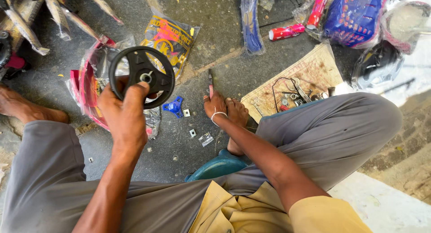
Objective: The person assembles small components onto a bicycle wheel using a screwdriver and pliers while sitting in a repair area with various bike parts scattered around.
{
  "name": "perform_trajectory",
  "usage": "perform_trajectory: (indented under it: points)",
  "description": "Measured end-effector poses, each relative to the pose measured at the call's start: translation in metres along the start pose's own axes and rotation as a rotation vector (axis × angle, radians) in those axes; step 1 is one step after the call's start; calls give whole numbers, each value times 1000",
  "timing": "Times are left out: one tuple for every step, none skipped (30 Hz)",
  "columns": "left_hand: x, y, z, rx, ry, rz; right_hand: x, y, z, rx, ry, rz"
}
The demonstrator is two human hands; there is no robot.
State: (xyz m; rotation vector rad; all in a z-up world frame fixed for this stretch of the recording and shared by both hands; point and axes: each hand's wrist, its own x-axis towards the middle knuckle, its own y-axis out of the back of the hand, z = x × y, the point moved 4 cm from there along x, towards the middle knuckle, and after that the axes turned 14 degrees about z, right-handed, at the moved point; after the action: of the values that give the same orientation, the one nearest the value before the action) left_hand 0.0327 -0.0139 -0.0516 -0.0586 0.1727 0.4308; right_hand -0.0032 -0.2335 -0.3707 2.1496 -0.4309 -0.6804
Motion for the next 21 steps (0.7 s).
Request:
perform_trajectory:
  points:
    - [-1, 1, 4, -64, 4, -5, 2, 2, 3, 29, -89, -120]
    - [-1, 2, 10, -128, 9, -9, 4, 10, -9, -37, 31, -160]
    - [-3, -1, 14, -203, 16, -17, 8, 34, -31, -110, 150, -194]
    - [-6, -5, 19, -223, 40, -44, 8, 64, -57, -185, 267, -229]
    - [-11, -6, 26, -238, 64, -64, 5, 103, -83, -103, 374, -268]
    - [-15, -7, 33, -254, 89, -85, -1, 149, -106, -21, 482, -305]
    - [-18, -7, 39, -258, 99, -65, -7, 208, -127, 155, 657, -289]
    - [-20, -6, 44, -262, 110, -45, -14, 275, -141, 269, 855, -272]
    - [-23, -8, 45, -263, 121, -29, -26, 339, -146, 442, 887, -192]
    - [-24, -8, 47, -248, 77, -47, -37, 405, -145, 487, 929, -115]
    - [-25, -10, 45, -243, 55, -60, -44, 441, -139, 513, 892, 74]
    - [-25, -10, 41, -244, 46, -61, -46, 474, -124, 534, 839, 265]
    - [-26, -8, 35, -236, 74, -56, -46, 505, -99, 550, 763, 444]
    - [-28, -5, 28, -228, 106, -44, -36, 515, -69, 571, 724, 554]
    - [-30, -2, 21, -220, 138, -37, -26, 525, -30, 585, 684, 667]
    - [-31, -1, 13, -221, 170, -36, -9, 519, 16, 576, 580, 761]
    - [-32, 1, 8, -212, 184, -27, 6, 503, 67, 571, 418, 770]
    - [-32, 1, 2, -208, 204, -21, 23, 484, 117, 577, 267, 712]
    - [-35, 2, -5, -197, 221, -12, 35, 457, 167, 481, 108, 654]
    - [-38, 5, -9, -185, 239, -5, 37, 428, 218, 314, -95, 635]
    - [-38, 7, -12, -175, 253, 1, 36, 400, 260, 294, -215, 576]
